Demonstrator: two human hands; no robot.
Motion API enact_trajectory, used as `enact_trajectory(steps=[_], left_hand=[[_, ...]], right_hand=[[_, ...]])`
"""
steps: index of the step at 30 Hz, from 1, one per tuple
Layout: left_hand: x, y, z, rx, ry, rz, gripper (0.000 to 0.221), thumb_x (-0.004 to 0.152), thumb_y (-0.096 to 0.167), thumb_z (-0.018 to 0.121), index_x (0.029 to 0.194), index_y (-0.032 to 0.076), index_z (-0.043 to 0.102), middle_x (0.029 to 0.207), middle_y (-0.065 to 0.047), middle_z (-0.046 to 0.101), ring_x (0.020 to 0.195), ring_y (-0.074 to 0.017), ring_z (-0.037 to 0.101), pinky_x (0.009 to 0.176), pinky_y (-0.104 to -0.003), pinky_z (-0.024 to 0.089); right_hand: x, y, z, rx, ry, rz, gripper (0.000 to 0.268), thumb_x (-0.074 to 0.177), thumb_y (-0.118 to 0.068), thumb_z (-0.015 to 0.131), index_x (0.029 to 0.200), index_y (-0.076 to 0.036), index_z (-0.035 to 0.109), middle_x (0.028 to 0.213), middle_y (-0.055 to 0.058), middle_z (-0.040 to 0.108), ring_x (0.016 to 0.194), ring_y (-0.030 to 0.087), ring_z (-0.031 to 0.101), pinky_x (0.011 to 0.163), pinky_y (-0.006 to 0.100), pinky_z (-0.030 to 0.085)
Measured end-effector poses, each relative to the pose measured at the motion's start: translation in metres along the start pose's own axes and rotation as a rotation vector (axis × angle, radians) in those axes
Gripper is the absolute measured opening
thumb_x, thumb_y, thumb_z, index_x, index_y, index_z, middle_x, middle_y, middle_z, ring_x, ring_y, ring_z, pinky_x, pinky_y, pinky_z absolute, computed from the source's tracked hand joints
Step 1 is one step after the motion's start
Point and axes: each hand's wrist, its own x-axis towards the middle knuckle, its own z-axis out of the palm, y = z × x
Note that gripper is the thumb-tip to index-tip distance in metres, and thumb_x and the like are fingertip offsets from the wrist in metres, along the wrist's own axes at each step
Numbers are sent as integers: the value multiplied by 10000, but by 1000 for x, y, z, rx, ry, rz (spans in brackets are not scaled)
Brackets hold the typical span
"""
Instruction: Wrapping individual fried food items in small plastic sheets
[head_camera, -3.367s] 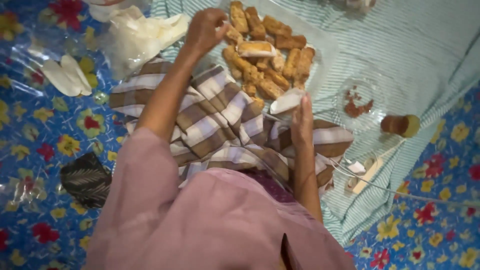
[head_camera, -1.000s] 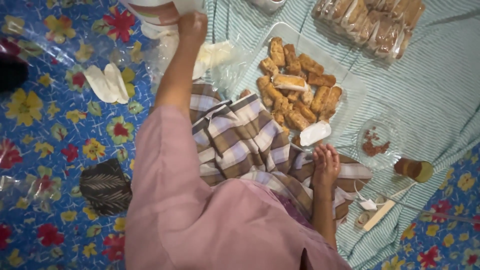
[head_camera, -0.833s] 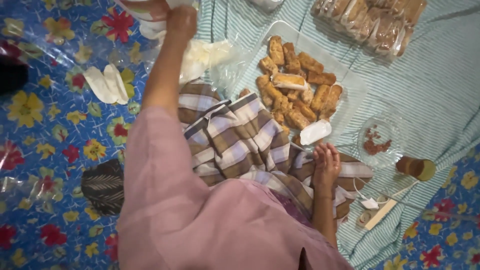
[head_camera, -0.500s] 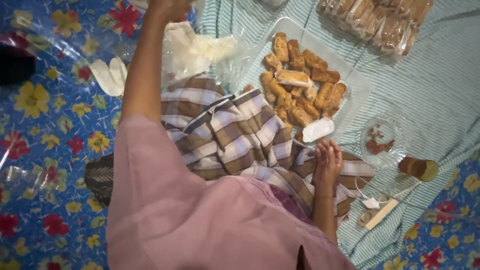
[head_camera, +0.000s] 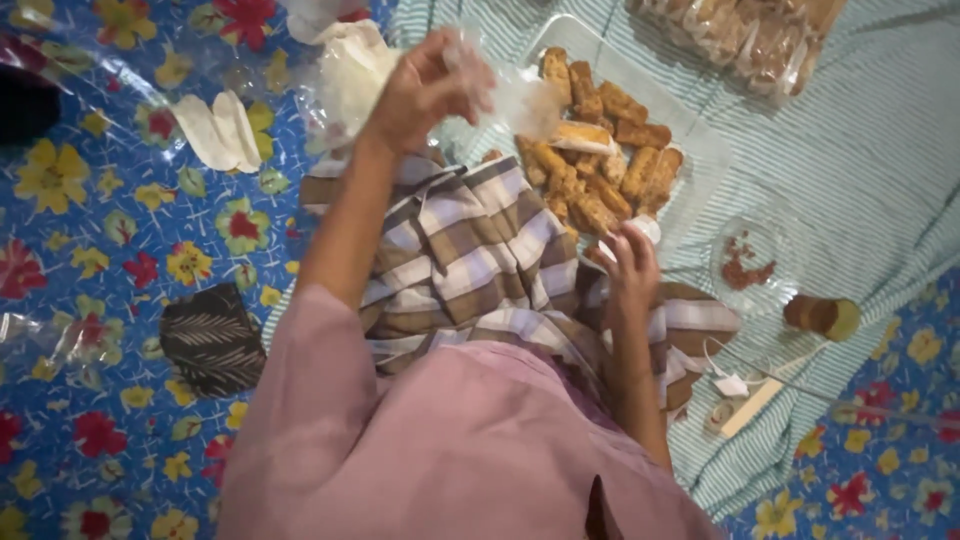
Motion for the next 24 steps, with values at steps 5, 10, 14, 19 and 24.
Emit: enact_trajectory(steps=[5, 10, 14, 19, 24], left_hand=[[-25, -38, 54, -183, -167, 22, 153, 935, -42, 707, 1025, 46, 619, 937, -119, 689, 747, -224, 705, 633, -334, 662], [-53, -41, 86, -50, -233, -55, 80, 961, 164, 746, 1033, 158, 713, 1121, -56, 700, 869, -178, 741, 717, -236, 697], [-69, -101, 84, -373, -50, -141, 234, 995, 295, 668, 1116, 98, 627, 1028, -74, 698, 805, -205, 738, 646, -413, 704], [-85, -85, 101, -169, 87, -264, 290, 892, 196, 831, 1106, 48, 704, 921, -108, 643, 652, -214, 727, 537, -324, 685], [-79, -100, 95, 8, 100, 2, 446, 856, 81, 868, 1255, 113, 670, 894, -54, 654, 687, -158, 744, 559, -277, 671]], right_hand=[[2, -61, 93, 0, -225, 56, 554, 1030, -291, 579, 1475, 6, 435, 1453, 203, 527, 1270, 323, 629, 998, 408, 621], [1, -53, 103, -40, -84, -75, 155, 955, -253, 741, 987, -123, 662, 909, -10, 676, 863, 72, 641, 809, 242, 571], [-4, -34, 72, -267, 3, -188, 118, 1003, -207, 748, 994, -102, 697, 783, -28, 571, 646, 40, 546, 529, 207, 485], [-20, -29, 58, -258, 78, -287, 155, 1003, -164, 763, 957, -125, 621, 863, -1, 621, 764, 57, 570, 703, 236, 512], [-20, -23, 53, -46, 112, -212, 165, 993, -121, 742, 946, -128, 584, 900, -11, 651, 753, 64, 640, 695, 210, 543]])
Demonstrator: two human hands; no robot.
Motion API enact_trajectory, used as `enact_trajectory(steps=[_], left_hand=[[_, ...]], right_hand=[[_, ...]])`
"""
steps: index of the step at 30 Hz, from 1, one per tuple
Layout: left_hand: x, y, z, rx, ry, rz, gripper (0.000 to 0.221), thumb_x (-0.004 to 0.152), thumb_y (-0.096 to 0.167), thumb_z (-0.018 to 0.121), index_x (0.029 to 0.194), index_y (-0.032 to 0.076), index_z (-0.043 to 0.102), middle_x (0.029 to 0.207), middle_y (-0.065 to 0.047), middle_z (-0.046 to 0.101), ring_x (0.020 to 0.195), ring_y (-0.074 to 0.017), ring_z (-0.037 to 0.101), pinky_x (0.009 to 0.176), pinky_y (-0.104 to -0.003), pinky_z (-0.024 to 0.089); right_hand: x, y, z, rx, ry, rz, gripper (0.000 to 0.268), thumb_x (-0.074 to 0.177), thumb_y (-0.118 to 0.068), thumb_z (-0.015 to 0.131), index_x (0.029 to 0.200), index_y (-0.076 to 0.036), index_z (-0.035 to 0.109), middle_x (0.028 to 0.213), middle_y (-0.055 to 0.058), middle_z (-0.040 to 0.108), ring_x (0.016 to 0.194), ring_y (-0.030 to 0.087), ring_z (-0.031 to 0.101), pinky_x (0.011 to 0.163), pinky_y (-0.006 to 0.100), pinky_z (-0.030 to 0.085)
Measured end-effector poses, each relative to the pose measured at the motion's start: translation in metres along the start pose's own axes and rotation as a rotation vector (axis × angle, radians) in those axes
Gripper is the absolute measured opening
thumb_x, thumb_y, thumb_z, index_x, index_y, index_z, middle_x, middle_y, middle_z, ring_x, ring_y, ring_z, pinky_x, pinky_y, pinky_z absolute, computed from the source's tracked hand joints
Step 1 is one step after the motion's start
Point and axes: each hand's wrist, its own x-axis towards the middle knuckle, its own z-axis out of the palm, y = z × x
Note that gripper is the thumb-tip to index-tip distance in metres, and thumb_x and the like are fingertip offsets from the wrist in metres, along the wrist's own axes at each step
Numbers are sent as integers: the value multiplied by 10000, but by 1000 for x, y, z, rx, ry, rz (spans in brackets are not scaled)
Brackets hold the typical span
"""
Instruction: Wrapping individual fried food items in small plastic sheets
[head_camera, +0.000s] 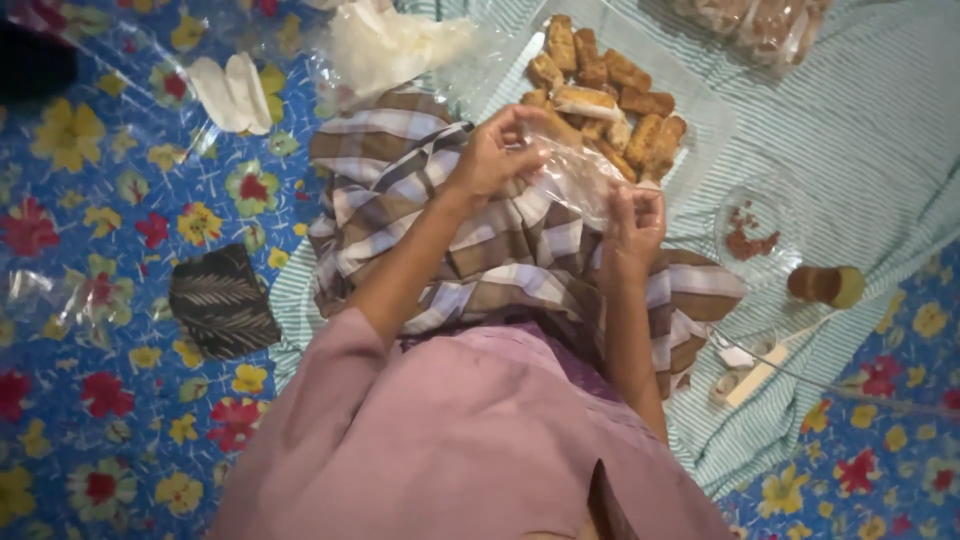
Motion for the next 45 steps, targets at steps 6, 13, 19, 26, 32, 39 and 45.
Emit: enact_trajectory(steps=[6, 13, 19, 26, 32, 39, 45], left_hand=[[-6, 40, 18, 99, 62, -78, 431, 855, 52, 831, 1226, 133, 628, 949, -40, 711, 825, -104, 656, 695, -226, 584], [-21, 78, 26, 160, -108, -100, 619, 865, 39, 818, 1412, 121, 540, 930, -30, 748, 863, -119, 709, 820, -283, 603], [-17, 83, 23, 229, 10, -157, 429, 838, 104, 873, 1180, 147, 617, 966, -2, 713, 857, -119, 738, 776, -223, 664], [-9, 43, 7, 27, 27, -14, 329, 794, 55, 897, 1020, 109, 665, 966, -19, 723, 907, -98, 696, 860, -243, 611], [-11, 52, 16, -55, -77, -109, 163, 858, -16, 814, 921, 89, 707, 922, -17, 714, 829, -100, 677, 733, -223, 616], [-9, 77, 55, 132, -227, -139, 186, 840, 29, 862, 873, 98, 692, 814, -21, 707, 629, -85, 623, 575, -186, 548], [-8, 68, 57, 210, -221, -124, 197, 790, 17, 887, 904, 51, 731, 751, -41, 700, 552, -72, 615, 490, -180, 513]], right_hand=[[-11, -27, 1, 273, -79, 171, 244, 907, -51, 738, 909, -179, 531, 1197, 140, 703, 1009, 127, 667, 800, 205, 530], [-15, -50, 4, 534, -60, 418, 419, 802, -98, 839, 1111, -143, 559, 1244, 161, 695, 1084, 259, 681, 919, 352, 583], [-15, -39, -15, 172, -321, 392, 470, 839, -22, 806, 1270, -110, 639, 1342, 85, 683, 1048, 71, 667, 733, 132, 530], [-22, -35, -25, 144, -388, 464, 539, 826, 2, 817, 1322, -30, 609, 1000, 40, 725, 879, 77, 684, 801, 185, 543], [-16, -56, -32, 91, -542, 385, 473, 918, -92, 738, 1362, -80, 576, 1098, 15, 633, 906, 82, 609, 743, 194, 513], [3, -115, -4, -142, -600, 112, 830, 918, -685, 557, 1402, -10, 547, 1413, 144, 590, 1309, 284, 577, 1088, 425, 470], [9, -124, -25, -250, -593, -7, 738, 1004, -656, 482, 1387, -38, 612, 1331, 170, 664, 1295, 283, 604, 1147, 424, 418]])
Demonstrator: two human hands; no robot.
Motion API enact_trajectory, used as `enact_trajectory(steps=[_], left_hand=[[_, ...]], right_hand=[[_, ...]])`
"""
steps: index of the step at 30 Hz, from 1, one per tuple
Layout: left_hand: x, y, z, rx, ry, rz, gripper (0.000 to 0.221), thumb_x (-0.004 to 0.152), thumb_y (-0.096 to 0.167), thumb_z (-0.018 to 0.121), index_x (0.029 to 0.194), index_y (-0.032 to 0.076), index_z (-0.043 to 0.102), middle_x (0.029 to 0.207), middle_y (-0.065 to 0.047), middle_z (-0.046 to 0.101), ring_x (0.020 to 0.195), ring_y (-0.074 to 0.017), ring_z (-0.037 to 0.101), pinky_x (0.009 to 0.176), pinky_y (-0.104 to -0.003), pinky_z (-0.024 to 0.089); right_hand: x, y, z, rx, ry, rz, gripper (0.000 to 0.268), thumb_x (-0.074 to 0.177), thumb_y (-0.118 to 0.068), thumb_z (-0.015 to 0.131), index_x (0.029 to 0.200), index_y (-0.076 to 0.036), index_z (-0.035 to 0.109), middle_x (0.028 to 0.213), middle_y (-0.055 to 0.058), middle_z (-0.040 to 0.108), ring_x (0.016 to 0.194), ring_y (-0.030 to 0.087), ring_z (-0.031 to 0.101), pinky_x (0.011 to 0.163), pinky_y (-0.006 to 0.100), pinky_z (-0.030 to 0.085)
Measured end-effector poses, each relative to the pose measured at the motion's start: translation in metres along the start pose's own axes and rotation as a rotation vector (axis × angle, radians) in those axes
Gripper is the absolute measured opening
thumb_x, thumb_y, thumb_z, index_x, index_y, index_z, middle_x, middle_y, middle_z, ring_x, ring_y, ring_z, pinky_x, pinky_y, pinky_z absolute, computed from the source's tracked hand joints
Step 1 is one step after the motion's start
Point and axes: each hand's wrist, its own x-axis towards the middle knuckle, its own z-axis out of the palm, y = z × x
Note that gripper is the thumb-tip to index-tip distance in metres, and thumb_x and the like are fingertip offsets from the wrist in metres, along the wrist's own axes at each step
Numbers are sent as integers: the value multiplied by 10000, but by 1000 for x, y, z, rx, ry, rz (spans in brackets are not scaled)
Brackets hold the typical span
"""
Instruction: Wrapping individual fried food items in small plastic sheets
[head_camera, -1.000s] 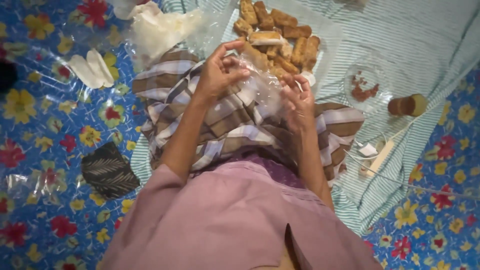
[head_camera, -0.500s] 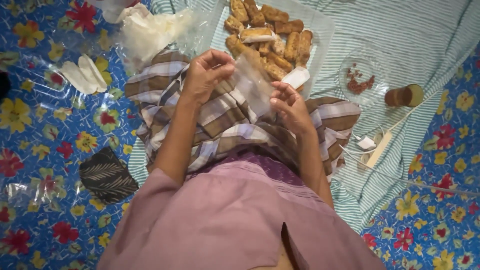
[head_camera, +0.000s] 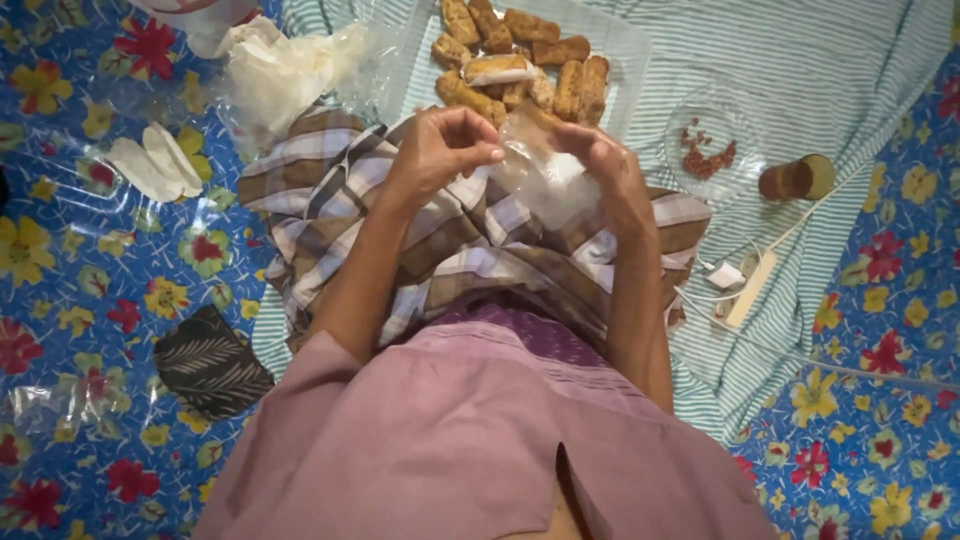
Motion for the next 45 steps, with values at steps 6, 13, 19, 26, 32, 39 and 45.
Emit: enact_trajectory(steps=[6, 13, 19, 26, 32, 39, 45], left_hand=[[0, -6, 3, -53, -62, 42, 343, 703, -81, 905, 998, -27, 739, 745, -99, 690, 597, -111, 667, 494, -219, 567], [10, -14, 4, -37, 29, 157, 268, 803, -41, 881, 1036, -5, 754, 786, -107, 739, 599, -147, 724, 552, -260, 616], [16, -35, 12, -66, 260, 302, 270, 895, 36, 848, 1123, 47, 703, 829, -92, 737, 592, -136, 701, 581, -253, 595], [-7, -45, 26, -147, 48, 82, 743, 716, 69, 990, 1360, 129, 625, 1125, 19, 694, 1019, -75, 670, 867, -257, 646], [-2, -69, 18, -6, -11, 1, 216, 818, 97, 896, 993, 87, 770, 887, -23, 754, 814, -64, 696, 718, -232, 600], [19, -82, 22, 737, 299, 735, 223, 906, 127, 794, 1103, 232, 800, 916, 17, 628, 824, -204, 649, 769, -332, 520], [-1, -69, 65, 997, 244, 995, 105, 927, 193, 750, 1032, 197, 760, 996, -30, 617, 942, -225, 617, 944, -418, 433]], right_hand=[[-1, -25, 11, -127, 39, 8, 442, 1030, -328, 671, 1366, -42, 646, 1202, 151, 698, 1144, 236, 657, 1048, 384, 494], [16, 50, 22, 54, 375, 19, 175, 1021, -225, 727, 998, -52, 709, 768, 50, 671, 736, 125, 687, 771, 271, 577], [16, 61, 45, 166, 554, -52, 152, 1035, -213, 675, 975, -76, 647, 810, -17, 585, 688, 65, 656, 711, 266, 632], [27, 64, 36, 254, 604, 2, 176, 1052, -313, 604, 1002, -144, 594, 821, -41, 598, 676, 61, 699, 711, 266, 665], [26, 63, 29, 333, 725, 7, 145, 1037, -298, 610, 984, -163, 592, 825, -13, 639, 719, 98, 722, 760, 347, 685], [6, 119, 45, 680, 433, -111, 716, 1097, -505, 601, 1626, -143, 284, 1554, 181, 361, 1466, 364, 362, 1238, 529, 338], [8, 85, 65, 836, 349, -103, 712, 1054, -527, 586, 1640, -285, 260, 1671, 110, 373, 1518, 339, 434, 1205, 534, 456]])
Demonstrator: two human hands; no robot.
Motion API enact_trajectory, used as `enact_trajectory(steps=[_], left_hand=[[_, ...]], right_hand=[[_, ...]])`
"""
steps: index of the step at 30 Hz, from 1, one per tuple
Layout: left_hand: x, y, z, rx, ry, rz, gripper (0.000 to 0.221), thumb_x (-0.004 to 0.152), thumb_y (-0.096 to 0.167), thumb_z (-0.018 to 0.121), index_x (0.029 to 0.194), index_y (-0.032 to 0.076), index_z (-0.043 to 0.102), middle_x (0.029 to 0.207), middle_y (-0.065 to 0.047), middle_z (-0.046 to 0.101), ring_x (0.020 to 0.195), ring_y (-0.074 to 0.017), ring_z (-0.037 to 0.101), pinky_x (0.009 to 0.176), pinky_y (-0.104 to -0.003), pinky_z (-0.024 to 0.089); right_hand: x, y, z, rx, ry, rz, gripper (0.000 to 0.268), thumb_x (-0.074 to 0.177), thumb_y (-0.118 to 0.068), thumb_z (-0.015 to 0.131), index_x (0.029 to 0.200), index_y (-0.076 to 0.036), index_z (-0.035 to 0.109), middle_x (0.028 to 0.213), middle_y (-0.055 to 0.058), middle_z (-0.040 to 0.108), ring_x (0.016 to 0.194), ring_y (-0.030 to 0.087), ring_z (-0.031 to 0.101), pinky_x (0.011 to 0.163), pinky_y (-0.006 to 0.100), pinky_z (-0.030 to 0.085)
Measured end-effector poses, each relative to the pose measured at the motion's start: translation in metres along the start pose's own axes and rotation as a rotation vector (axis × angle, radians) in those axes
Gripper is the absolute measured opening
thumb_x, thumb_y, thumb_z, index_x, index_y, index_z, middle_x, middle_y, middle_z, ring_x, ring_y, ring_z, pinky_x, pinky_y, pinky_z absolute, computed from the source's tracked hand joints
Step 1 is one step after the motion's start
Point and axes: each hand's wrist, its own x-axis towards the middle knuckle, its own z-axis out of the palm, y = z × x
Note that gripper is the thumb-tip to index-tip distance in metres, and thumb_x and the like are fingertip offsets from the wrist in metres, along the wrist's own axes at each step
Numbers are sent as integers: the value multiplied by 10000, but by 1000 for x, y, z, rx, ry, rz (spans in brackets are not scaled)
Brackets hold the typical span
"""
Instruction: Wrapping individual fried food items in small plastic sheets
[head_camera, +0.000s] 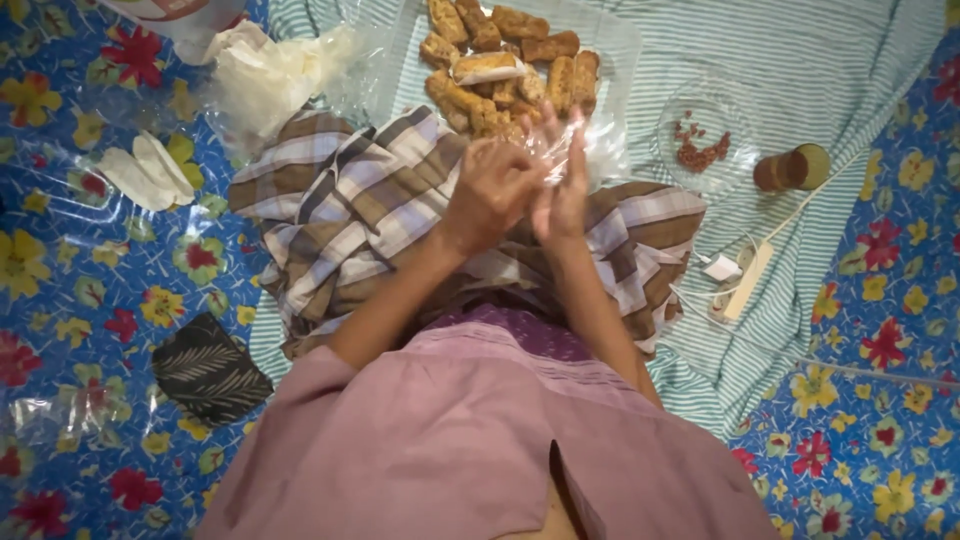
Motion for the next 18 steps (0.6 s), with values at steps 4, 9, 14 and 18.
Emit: enact_trajectory(steps=[4, 9, 14, 18], left_hand=[[12, 10, -33, -181, -117, -163, 410, 834, 232, 928, 1153, 112, 701, 1226, -136, 595, 1149, -291, 551, 1015, -479, 424], [17, 2, -48, -534, -33, -730, 149, 972, 187, 660, 1104, 119, 653, 1141, -63, 597, 1096, -205, 614, 959, -367, 590], [13, 3, -38, -833, -74, -948, 111, 954, 159, 707, 1024, 138, 624, 1059, -33, 665, 979, -152, 671, 844, -275, 631], [7, 6, -29, -1013, 38, -1062, 137, 941, 52, 737, 1013, 93, 628, 955, -31, 661, 882, -125, 680, 842, -246, 621]], right_hand=[[12, -28, 9, 241, 57, 27, 457, 1102, -354, 455, 1511, -150, 465, 1460, 133, 591, 1330, 342, 594, 1108, 539, 551], [11, -29, -3, 187, -7, -54, 487, 1123, -345, 442, 1576, -171, 402, 1587, 147, 490, 1459, 363, 502, 1217, 520, 436], [10, -29, 0, 101, -108, -95, 491, 1161, -372, 408, 1618, -215, 322, 1618, 124, 464, 1476, 369, 478, 1255, 570, 381], [7, -31, -1, 190, -109, -31, 542, 1132, -400, 474, 1625, -247, 307, 1616, 117, 467, 1483, 368, 475, 1288, 591, 368]])
